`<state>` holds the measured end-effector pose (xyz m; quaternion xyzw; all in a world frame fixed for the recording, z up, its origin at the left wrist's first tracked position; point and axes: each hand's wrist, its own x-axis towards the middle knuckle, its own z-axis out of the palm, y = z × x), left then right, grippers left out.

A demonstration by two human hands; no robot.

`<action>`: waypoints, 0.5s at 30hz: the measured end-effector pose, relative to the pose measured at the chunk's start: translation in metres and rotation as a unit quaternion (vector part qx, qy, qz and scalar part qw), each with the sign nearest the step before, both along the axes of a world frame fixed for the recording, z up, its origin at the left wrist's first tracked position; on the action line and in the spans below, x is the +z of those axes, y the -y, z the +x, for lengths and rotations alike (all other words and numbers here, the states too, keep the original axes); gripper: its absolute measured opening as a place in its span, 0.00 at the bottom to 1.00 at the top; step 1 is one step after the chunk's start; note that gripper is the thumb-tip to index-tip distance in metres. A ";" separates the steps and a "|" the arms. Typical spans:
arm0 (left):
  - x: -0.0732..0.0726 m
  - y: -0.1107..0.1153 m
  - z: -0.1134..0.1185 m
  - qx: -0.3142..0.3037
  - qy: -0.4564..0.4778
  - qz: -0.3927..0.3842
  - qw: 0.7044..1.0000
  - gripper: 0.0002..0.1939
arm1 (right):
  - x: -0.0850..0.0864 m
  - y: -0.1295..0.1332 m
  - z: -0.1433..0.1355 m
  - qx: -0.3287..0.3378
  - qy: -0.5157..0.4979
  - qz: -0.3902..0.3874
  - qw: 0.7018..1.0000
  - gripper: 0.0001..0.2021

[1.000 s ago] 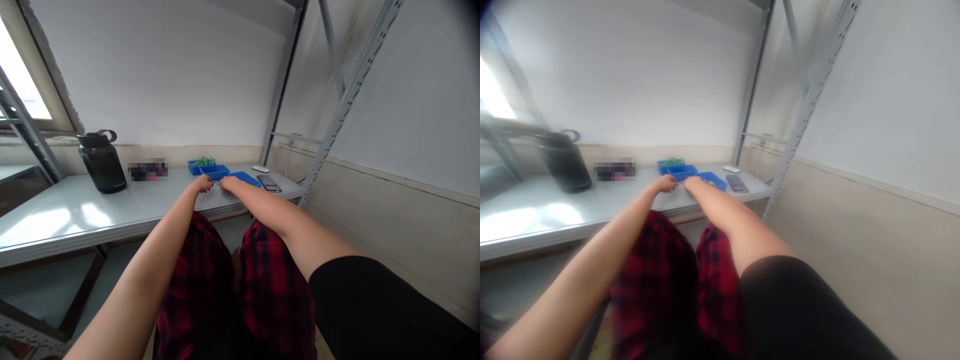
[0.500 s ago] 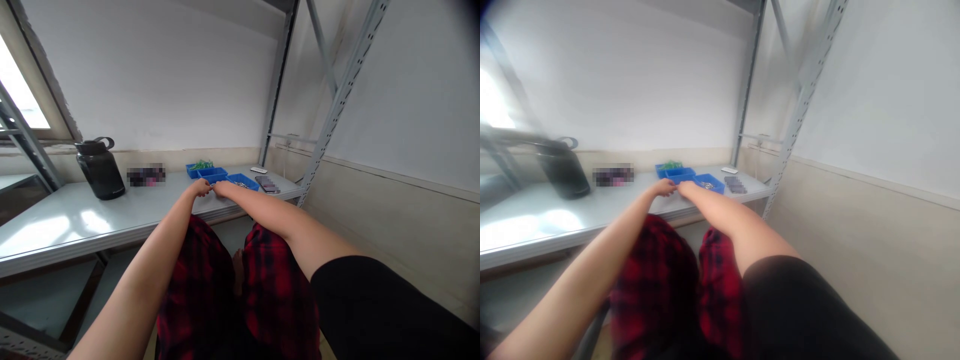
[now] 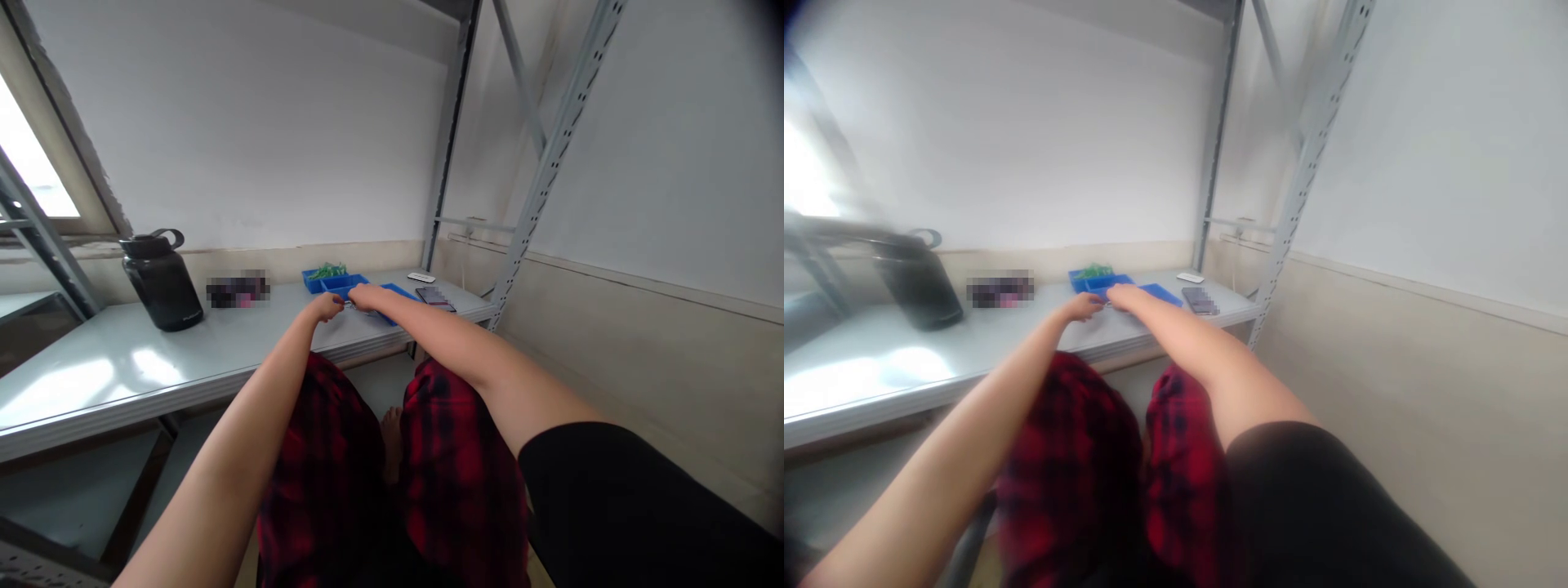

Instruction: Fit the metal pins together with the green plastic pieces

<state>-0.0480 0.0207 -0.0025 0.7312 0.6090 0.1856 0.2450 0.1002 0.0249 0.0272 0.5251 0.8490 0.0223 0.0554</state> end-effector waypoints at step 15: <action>0.007 0.005 0.006 -0.084 0.121 0.040 0.988 0.10 | 0.026 0.007 0.048 0.050 -0.083 -0.059 0.994 0.20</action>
